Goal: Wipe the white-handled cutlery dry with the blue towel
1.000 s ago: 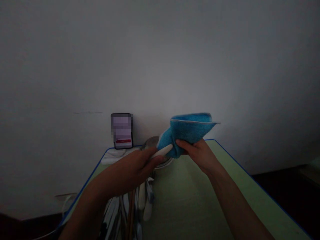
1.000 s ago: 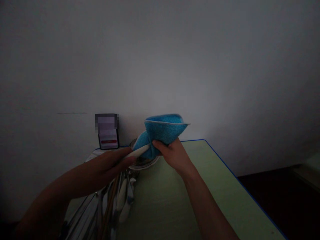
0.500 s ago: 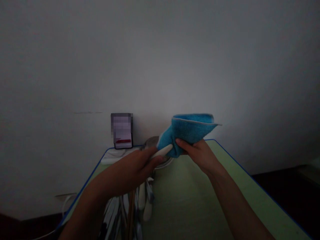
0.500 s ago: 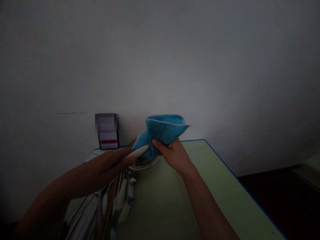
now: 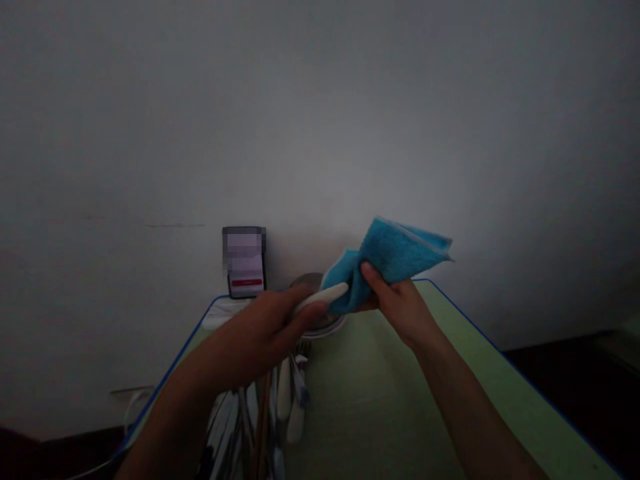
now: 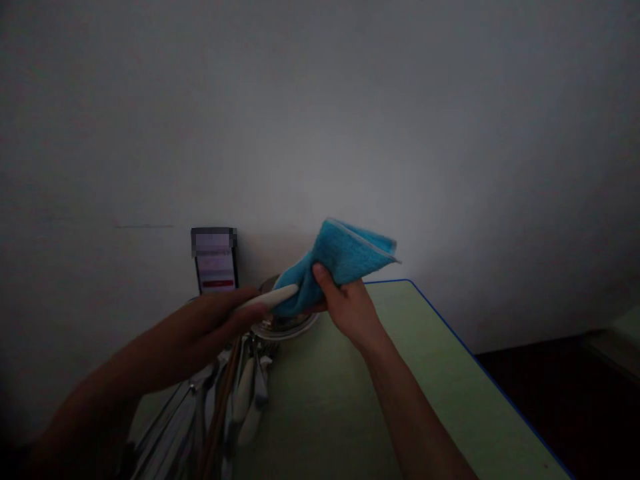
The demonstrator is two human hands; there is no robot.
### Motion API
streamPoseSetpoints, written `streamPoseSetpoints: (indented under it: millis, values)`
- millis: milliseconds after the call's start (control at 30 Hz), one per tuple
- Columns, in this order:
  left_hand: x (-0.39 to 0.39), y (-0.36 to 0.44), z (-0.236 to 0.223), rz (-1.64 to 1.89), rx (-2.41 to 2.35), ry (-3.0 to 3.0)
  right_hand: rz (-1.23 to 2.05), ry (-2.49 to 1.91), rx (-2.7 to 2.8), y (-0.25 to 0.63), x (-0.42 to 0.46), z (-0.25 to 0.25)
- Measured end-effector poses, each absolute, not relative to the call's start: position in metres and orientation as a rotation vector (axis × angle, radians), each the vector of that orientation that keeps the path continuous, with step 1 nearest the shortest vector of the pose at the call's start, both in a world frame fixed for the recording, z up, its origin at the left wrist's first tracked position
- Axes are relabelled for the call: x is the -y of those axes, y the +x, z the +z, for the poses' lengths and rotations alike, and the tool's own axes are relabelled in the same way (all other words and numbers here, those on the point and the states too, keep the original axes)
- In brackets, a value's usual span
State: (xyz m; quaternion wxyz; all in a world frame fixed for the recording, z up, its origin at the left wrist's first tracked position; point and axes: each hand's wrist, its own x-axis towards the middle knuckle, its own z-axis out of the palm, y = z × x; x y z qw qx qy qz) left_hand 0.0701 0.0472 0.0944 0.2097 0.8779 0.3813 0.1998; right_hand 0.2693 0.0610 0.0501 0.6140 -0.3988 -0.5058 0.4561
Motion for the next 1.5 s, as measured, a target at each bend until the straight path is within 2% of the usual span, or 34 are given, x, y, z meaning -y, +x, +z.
streamPoseSetpoints:
  millis: [133,233,433,667,900,1500]
  values:
    - [-0.049,0.066,0.098,0.912,-1.217,2.358,1.209,-0.861,1.333,0.278,-0.055,0.054]
    - [-0.051,0.061,0.098,1.083,-1.259,2.305,1.203,-0.878,1.579,0.288,-0.052,0.055]
    - [-0.052,0.061,0.096,0.998,-1.112,2.394,0.994,-0.956,1.674,0.295,-0.054,0.055]
    - [-0.05,0.06,0.098,1.155,-1.176,2.395,0.824,-1.097,1.622,0.303,-0.056,0.056]
    - [-0.048,0.062,0.1,1.019,-1.027,2.418,0.772,-1.077,1.936,0.3,-0.048,0.069]
    - [-0.045,0.063,0.103,0.988,-1.051,2.382,0.837,-1.018,1.877,0.292,-0.047,0.065]
